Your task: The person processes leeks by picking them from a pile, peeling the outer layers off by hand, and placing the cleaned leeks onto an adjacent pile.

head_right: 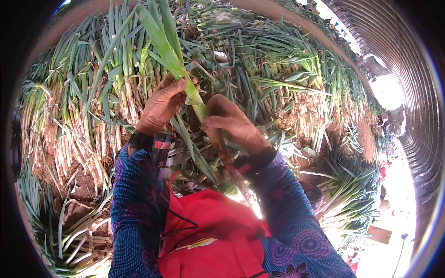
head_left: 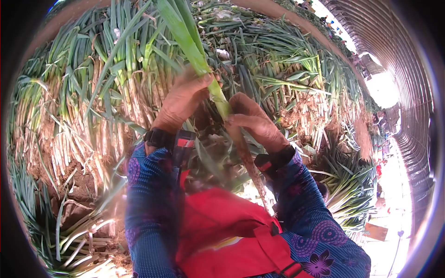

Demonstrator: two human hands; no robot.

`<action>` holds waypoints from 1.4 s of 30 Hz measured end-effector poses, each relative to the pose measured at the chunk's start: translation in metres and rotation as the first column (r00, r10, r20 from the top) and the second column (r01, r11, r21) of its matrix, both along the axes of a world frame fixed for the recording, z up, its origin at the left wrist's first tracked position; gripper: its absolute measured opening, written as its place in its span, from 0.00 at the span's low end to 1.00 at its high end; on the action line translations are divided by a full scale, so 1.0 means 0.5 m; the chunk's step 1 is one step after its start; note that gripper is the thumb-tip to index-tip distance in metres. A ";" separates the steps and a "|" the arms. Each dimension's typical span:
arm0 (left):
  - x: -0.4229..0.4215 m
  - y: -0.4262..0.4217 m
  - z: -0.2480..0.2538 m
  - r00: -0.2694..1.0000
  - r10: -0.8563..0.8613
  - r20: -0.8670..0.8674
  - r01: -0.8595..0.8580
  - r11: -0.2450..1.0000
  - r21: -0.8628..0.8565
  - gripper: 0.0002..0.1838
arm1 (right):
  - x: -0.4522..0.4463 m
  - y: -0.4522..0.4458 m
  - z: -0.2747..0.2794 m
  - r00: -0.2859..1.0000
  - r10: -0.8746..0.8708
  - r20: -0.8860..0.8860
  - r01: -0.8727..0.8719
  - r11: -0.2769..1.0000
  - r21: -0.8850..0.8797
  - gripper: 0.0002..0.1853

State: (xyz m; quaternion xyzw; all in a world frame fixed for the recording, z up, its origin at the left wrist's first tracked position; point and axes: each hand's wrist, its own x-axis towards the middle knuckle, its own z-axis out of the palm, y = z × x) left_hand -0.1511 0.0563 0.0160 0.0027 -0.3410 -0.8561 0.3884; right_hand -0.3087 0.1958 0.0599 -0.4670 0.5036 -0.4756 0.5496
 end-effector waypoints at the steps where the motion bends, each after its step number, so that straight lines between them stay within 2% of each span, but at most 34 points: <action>1: 0.000 0.001 0.001 1.000 -0.004 0.020 0.004 1.000 0.016 0.17 | -0.001 0.000 -0.001 1.000 0.003 0.008 -0.003 1.000 -0.007 0.12; 4: -0.006 0.000 -0.007 0.999 -0.001 0.051 0.000 1.000 0.029 0.17 | -0.004 -0.001 -0.012 1.000 -0.007 -0.002 0.007 1.000 -0.017 0.11; 13: -0.012 0.005 -0.010 0.999 -0.012 0.030 0.011 0.999 0.034 0.18 | 0.019 0.013 0.021 0.996 -0.087 -0.030 0.090 0.989 0.116 0.11; 16: -0.011 0.007 -0.007 0.997 -0.003 0.071 0.001 0.999 0.040 0.19 | 0.002 0.013 -0.003 0.980 -0.080 -0.182 0.087 0.996 0.025 0.11; 19: -0.013 0.006 -0.009 0.988 0.043 0.148 -0.048 0.999 0.026 0.16 | 0.017 0.016 -0.023 0.772 -0.236 -0.591 0.064 0.953 -0.297 0.11; 21: -0.019 0.000 -0.024 0.974 0.082 0.211 -0.086 0.996 0.010 0.15 | 0.036 0.037 -0.010 0.631 -0.272 -0.726 -0.170 0.865 -0.472 0.11; 22: -0.020 -0.005 -0.030 0.965 0.103 0.243 -0.106 0.994 0.002 0.14 | 0.047 0.047 -0.005 0.552 -0.305 -0.776 -0.296 0.798 -0.525 0.11; 25: -0.022 -0.021 -0.039 0.960 0.184 0.211 -0.201 0.977 0.064 0.13 | 0.057 0.074 -0.013 0.575 -0.362 -0.734 -0.301 0.740 -0.601 0.11; 26: -0.017 -0.026 -0.040 0.936 0.213 0.279 -0.226 0.974 0.015 0.13 | 0.044 0.066 -0.002 0.626 -0.366 -0.688 -0.244 0.747 -0.619 0.09; 27: -0.014 -0.027 -0.041 0.927 0.223 0.302 -0.245 0.969 0.038 0.13 | 0.037 0.063 -0.001 0.813 -0.307 -0.495 -0.013 0.840 -0.542 0.08; 28: -0.011 -0.023 -0.034 0.917 0.226 0.329 -0.259 0.964 0.058 0.13 | 0.033 0.066 -0.003 0.924 -0.296 -0.240 0.190 0.904 -0.382 0.07; 29: -0.009 -0.025 -0.030 0.906 0.232 0.354 -0.274 0.959 0.071 0.14 | 0.028 0.068 -0.005 0.943 -0.329 0.040 0.331 0.929 -0.166 0.06; 30: -0.010 -0.036 -0.043 0.920 0.243 0.309 -0.276 0.959 0.067 0.15 | 0.014 0.072 -0.012 0.918 -0.302 0.258 0.312 0.950 0.001 0.04; 33: 0.007 -0.062 -0.054 0.899 0.339 0.277 -0.351 0.936 -0.005 0.16 | -0.024 0.096 -0.046 0.804 -0.376 0.461 0.395 0.917 0.059 0.06; 34: 0.011 -0.060 -0.042 0.892 0.385 0.237 -0.394 0.919 -0.010 0.16 | -0.053 0.111 -0.062 0.805 -0.341 0.486 0.364 0.930 0.050 0.07; 37: 0.049 -0.108 -0.061 0.864 0.409 0.295 -0.409 0.910 -0.065 0.16 | -0.151 0.166 -0.113 0.950 -0.286 0.127 0.283 0.958 0.035 0.05; 38: 0.054 -0.105 -0.055 0.852 0.443 0.279 -0.450 0.892 -0.043 0.16 | -0.191 0.194 -0.156 0.947 -0.213 -0.239 0.231 0.972 0.051 0.06; 39: 0.062 -0.107 -0.048 0.825 0.488 0.284 -0.495 0.867 -0.053 0.16 | -0.218 0.222 -0.189 0.814 -0.106 -0.571 0.186 0.979 0.084 0.08; 40: 0.075 -0.111 -0.043 0.796 0.532 0.289 -0.539 0.840 -0.063 0.16 | -0.217 0.246 -0.195 0.665 0.063 -0.744 0.192 0.949 0.252 0.12; 41: 0.089 -0.115 -0.041 0.764 0.575 0.293 -0.582 0.810 -0.072 0.15 | -0.213 0.281 -0.202 0.477 0.258 -0.840 0.234 0.884 0.404 0.15; 42: 0.102 -0.119 -0.041 0.731 0.615 0.296 -0.622 0.779 -0.081 0.15 | -0.263 0.359 -0.275 0.430 0.369 -0.824 0.221 0.842 0.492 0.15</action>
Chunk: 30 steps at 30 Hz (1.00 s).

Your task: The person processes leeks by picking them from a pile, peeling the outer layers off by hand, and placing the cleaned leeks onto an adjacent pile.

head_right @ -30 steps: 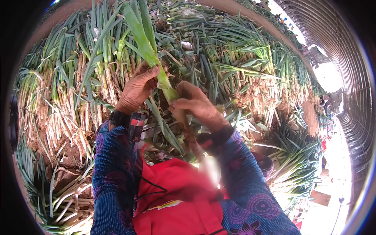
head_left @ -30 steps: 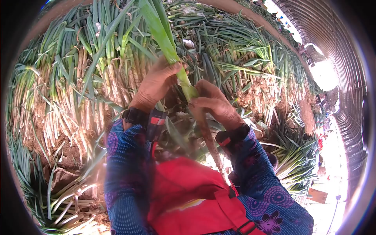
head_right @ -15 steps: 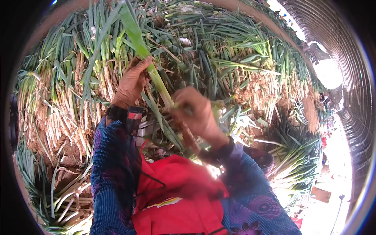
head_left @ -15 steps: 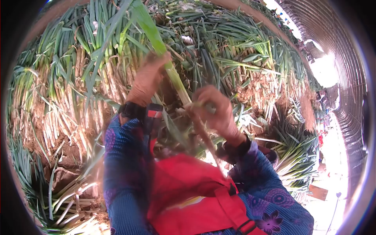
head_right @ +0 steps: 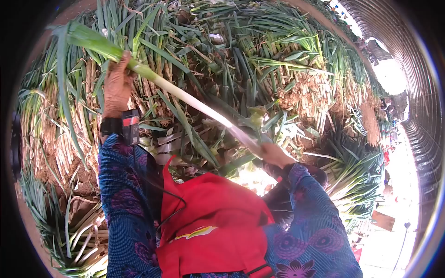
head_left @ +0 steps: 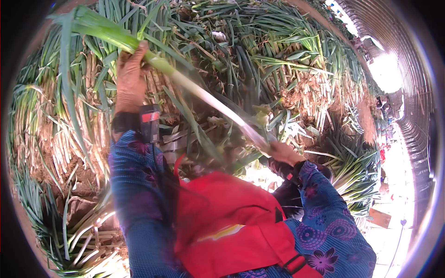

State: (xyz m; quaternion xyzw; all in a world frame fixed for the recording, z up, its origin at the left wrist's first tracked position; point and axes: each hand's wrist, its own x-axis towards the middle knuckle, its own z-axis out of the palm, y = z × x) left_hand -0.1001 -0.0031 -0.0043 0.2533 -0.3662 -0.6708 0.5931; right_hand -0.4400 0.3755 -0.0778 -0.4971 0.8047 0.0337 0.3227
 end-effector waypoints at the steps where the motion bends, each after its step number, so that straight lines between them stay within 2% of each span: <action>1: 0.013 -0.007 -0.002 1.000 0.016 -0.003 -0.016 1.000 0.008 0.15 | -0.058 0.080 -0.083 0.998 0.041 -0.042 -0.036 0.993 0.112 0.16; 3: 0.044 -0.021 -0.003 0.998 0.063 -0.006 -0.062 0.998 0.020 0.14 | -0.080 0.137 -0.121 0.969 0.211 -0.126 -0.152 0.919 0.364 0.17; 4: 0.050 -0.005 0.016 0.996 0.091 -0.021 -0.090 0.995 0.054 0.14 | -0.091 0.126 -0.139 0.960 0.237 -0.149 -0.160 0.901 0.403 0.18; 7: 0.099 -0.041 -0.016 0.995 0.060 0.074 -0.065 0.995 0.071 0.19 | -0.112 0.121 -0.162 0.919 0.312 -0.240 -0.155 0.848 0.507 0.18; 9: 0.128 -0.021 0.018 0.985 0.172 -0.019 -0.171 0.984 0.059 0.20 | -0.156 0.130 -0.140 0.846 0.410 -0.341 -0.160 0.805 0.571 0.18; 11: 0.176 -0.031 0.031 0.988 0.153 0.022 -0.153 0.988 0.018 0.22 | -0.209 0.128 -0.161 0.868 0.263 -0.421 -0.040 0.883 0.468 0.18; 12: 0.164 -0.011 0.032 0.983 0.175 0.052 -0.178 0.983 0.047 0.24 | -0.232 0.097 -0.155 0.914 0.286 -0.288 -0.117 0.866 0.487 0.18; 13: 0.144 0.015 0.055 0.976 0.200 0.080 -0.206 0.976 0.071 0.27 | -0.214 0.044 -0.130 0.928 0.258 -0.269 -0.124 0.894 0.430 0.19; 14: 0.145 0.000 0.022 0.989 0.110 0.096 -0.115 0.992 0.050 0.30 | -0.218 -0.006 -0.159 0.902 0.180 -0.393 -0.079 0.962 0.260 0.19; 15: 0.125 0.023 0.035 0.989 0.100 0.107 -0.105 0.994 0.043 0.29 | -0.168 -0.081 -0.108 0.931 0.182 -0.316 -0.168 0.983 0.071 0.18; 16: 0.104 0.041 0.043 0.990 0.078 0.116 -0.084 0.995 0.047 0.28 | -0.122 -0.157 -0.076 0.983 0.111 -0.146 -0.142 0.965 -0.219 0.17; 17: 0.088 0.048 0.045 0.991 0.051 0.124 -0.058 0.997 0.052 0.26 | -0.063 -0.243 -0.051 0.991 0.123 -0.060 -0.137 0.869 -0.476 0.16; 18: 0.079 0.046 0.034 0.992 0.005 0.129 -0.011 0.999 0.045 0.25 | 0.018 -0.313 0.014 0.986 0.133 0.102 -0.060 0.848 -0.527 0.16; 19: 0.068 0.042 0.016 0.990 -0.043 0.135 0.038 0.999 0.039 0.24 | 0.097 -0.366 0.088 0.920 0.105 0.379 0.109 0.858 -0.503 0.18; 20: 0.059 0.041 0.007 0.986 -0.092 0.140 0.088 0.995 0.035 0.23 | 0.182 -0.404 0.159 0.812 0.094 0.576 0.238 0.848 -0.473 0.19; 22: 0.038 0.067 0.024 0.986 -0.095 0.139 0.092 0.995 0.033 0.23 | 0.267 -0.472 0.173 0.713 0.275 0.645 0.242 0.767 -0.594 0.20; 25: 0.022 0.080 0.025 0.980 -0.116 0.159 0.112 0.993 0.036 0.21 | 0.357 -0.524 0.192 0.706 0.367 0.606 0.206 0.713 -0.671 0.17; 28: 0.018 0.074 0.010 0.956 -0.147 0.254 0.146 0.989 0.022 0.22 | 0.388 -0.553 0.169 0.864 0.396 0.312 0.086 0.495 -0.865 0.15; 30: 0.014 0.083 0.011 0.958 -0.148 0.247 0.144 0.989 0.033 0.23 | 0.405 -0.541 0.182 0.933 0.339 0.119 -0.025 0.392 -0.920 0.11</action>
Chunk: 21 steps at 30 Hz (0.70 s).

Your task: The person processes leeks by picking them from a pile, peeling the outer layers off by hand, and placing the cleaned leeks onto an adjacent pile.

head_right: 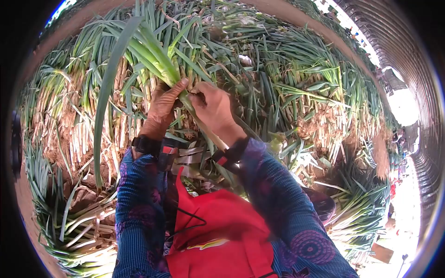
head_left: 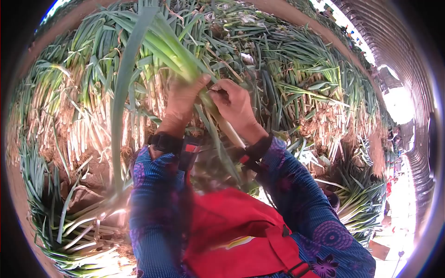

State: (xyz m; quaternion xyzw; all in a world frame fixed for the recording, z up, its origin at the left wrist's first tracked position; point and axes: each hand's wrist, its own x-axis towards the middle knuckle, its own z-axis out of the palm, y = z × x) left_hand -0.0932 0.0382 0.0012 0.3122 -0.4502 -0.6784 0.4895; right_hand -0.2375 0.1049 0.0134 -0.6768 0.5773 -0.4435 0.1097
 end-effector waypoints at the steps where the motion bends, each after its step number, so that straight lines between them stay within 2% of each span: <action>1: -0.001 0.006 0.004 1.000 -0.002 -0.002 0.002 1.000 0.006 0.23 | 0.013 0.011 0.016 0.995 -0.050 -0.081 0.045 0.997 -0.059 0.10; 4: -0.001 -0.009 -0.011 1.000 0.023 0.021 -0.024 1.000 0.015 0.24 | 0.024 0.034 0.035 0.988 0.031 -0.150 -0.061 0.978 -0.198 0.07; 7: 0.000 -0.012 -0.013 0.998 0.054 -0.015 -0.054 0.999 -0.006 0.23 | 0.018 0.062 0.069 0.974 0.127 -0.186 -0.166 0.963 -0.211 0.06; 10: 0.014 -0.020 -0.013 0.999 0.044 -0.027 -0.043 0.999 0.030 0.24 | -0.003 0.093 0.081 0.928 0.293 0.231 -0.303 0.953 0.010 0.03; 11: 0.017 -0.013 -0.002 0.999 0.033 -0.022 -0.032 0.998 0.055 0.25 | -0.011 0.114 0.100 0.869 0.276 0.411 -0.328 0.943 0.061 0.03; 13: 0.019 -0.025 -0.006 0.998 0.058 -0.016 -0.056 0.993 0.100 0.26 | -0.034 0.165 0.142 0.669 0.176 0.722 -0.392 0.909 0.142 0.02; 15: 0.020 -0.047 -0.025 0.987 0.086 -0.135 -0.073 0.992 0.098 0.25 | -0.098 0.206 0.148 0.670 0.120 0.732 -0.368 0.911 0.187 0.06; 17: 0.030 -0.067 -0.034 0.985 0.137 -0.104 -0.125 0.986 0.112 0.20 | -0.164 0.253 0.155 0.624 -0.006 0.781 -0.315 0.913 0.259 0.08; 19: 0.045 -0.080 -0.041 0.984 0.158 -0.087 -0.149 0.984 0.101 0.19 | -0.230 0.305 0.147 0.763 -0.052 0.644 -0.235 0.906 0.352 0.09; 21: 0.049 -0.072 -0.027 0.976 0.199 -0.090 -0.189 0.975 0.117 0.18 | -0.321 0.354 0.099 0.969 -0.069 0.238 -0.067 0.852 0.520 0.08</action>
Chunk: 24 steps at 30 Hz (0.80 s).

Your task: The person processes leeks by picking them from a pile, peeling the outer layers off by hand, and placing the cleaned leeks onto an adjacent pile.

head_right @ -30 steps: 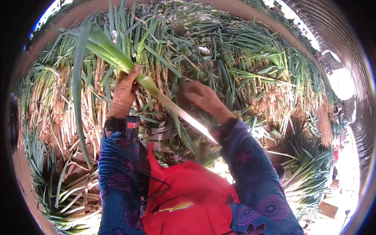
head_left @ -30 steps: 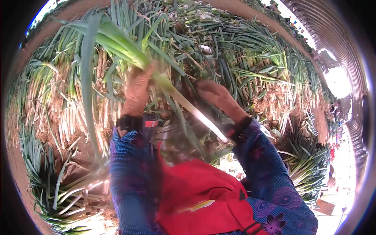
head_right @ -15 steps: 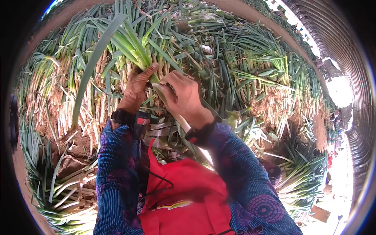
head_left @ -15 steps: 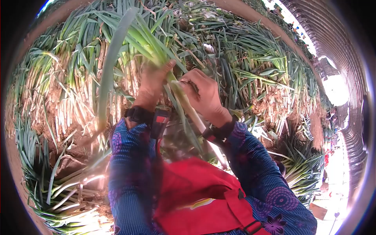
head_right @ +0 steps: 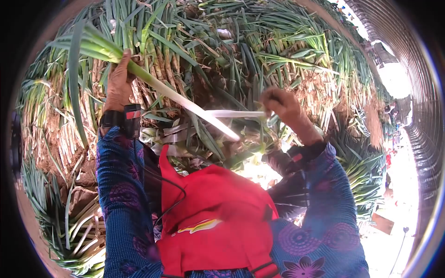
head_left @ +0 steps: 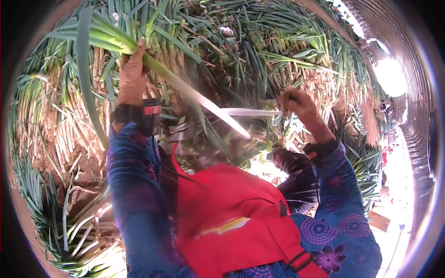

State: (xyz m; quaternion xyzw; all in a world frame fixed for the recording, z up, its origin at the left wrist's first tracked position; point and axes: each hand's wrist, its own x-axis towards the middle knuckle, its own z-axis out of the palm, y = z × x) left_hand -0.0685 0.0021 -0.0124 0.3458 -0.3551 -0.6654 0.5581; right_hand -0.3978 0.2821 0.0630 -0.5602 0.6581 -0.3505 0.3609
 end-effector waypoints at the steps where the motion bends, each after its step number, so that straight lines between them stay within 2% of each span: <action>1: 0.000 0.001 0.004 1.000 0.024 -0.010 -0.024 1.000 0.007 0.17 | -0.045 0.035 -0.041 0.950 0.009 -0.312 -0.006 1.000 0.009 0.07; 2: 0.003 0.000 0.007 0.998 0.051 -0.021 -0.051 0.999 0.015 0.16 | -0.079 0.070 -0.067 0.747 0.044 -0.663 -0.059 0.998 0.000 0.07; 3: 0.009 -0.002 0.007 0.999 0.050 -0.013 -0.049 0.999 0.009 0.16 | -0.107 0.104 -0.080 0.684 0.138 -0.716 0.089 0.959 0.270 0.07; 4: 0.008 0.002 0.009 0.998 0.056 -0.009 -0.056 0.998 0.015 0.16 | -0.170 0.150 -0.133 0.574 0.350 -0.740 0.147 0.845 0.514 0.08; 5: 0.007 0.008 0.011 0.998 0.065 -0.007 -0.065 0.998 0.019 0.16 | -0.248 0.202 -0.200 0.464 0.558 -0.688 0.237 0.670 0.704 0.08; 6: 0.008 0.009 0.012 0.997 0.081 -0.006 -0.081 0.996 0.022 0.16 | -0.282 0.228 -0.233 0.470 0.602 -0.645 0.211 0.633 0.745 0.10; 7: 0.011 0.014 0.012 1.000 0.002 -0.009 -0.002 1.000 -0.013 0.22 | -0.269 0.230 -0.231 0.475 0.643 -0.600 0.183 0.595 0.783 0.11; 8: 0.004 0.021 0.010 1.000 0.001 0.013 0.000 1.000 -0.016 0.19 | -0.257 0.217 -0.239 0.501 0.594 -0.629 0.233 0.607 0.760 0.14; 9: 0.000 0.027 0.013 0.996 -0.084 0.028 0.084 0.996 -0.025 0.17 | -0.249 0.203 -0.247 0.620 0.373 -0.691 0.239 0.748 0.619 0.15; 10: -0.004 0.031 0.020 0.984 -0.174 0.044 0.176 0.984 -0.035 0.15 | -0.147 0.141 -0.203 0.717 0.125 -0.686 0.281 0.848 0.449 0.16; 12: -0.018 0.019 -0.004 0.958 -0.288 0.000 0.288 0.958 -0.003 0.14 | -0.049 0.053 -0.216 0.918 -0.120 -0.377 0.167 0.981 0.095 0.17; 14: -0.030 0.012 -0.020 0.935 -0.353 -0.023 0.354 0.935 0.016 0.13 | 0.074 -0.038 -0.177 0.986 -0.123 -0.109 0.121 0.992 -0.017 0.19; 16: -0.041 0.018 -0.024 0.924 -0.382 -0.019 0.382 0.924 0.029 0.13 | 0.170 -0.105 -0.121 0.998 -0.061 0.009 0.062 0.996 -0.066 0.21; 19: -0.053 0.045 -0.001 0.907 -0.419 -0.053 0.421 0.906 0.038 0.15 | 0.223 -0.178 -0.099 0.993 0.007 0.116 -0.010 1.000 0.021 0.18; 22: -0.054 0.052 0.004 0.892 -0.445 -0.081 0.448 0.894 0.023 0.15 | 0.241 -0.213 -0.112 0.995 0.093 -0.027 -0.093 0.996 -0.013 0.14; 24: -0.055 0.050 0.000 0.882 -0.465 -0.079 0.468 0.883 0.035 0.15 | 0.246 -0.219 -0.113 0.967 0.096 -0.238 -0.113 0.992 -0.059 0.13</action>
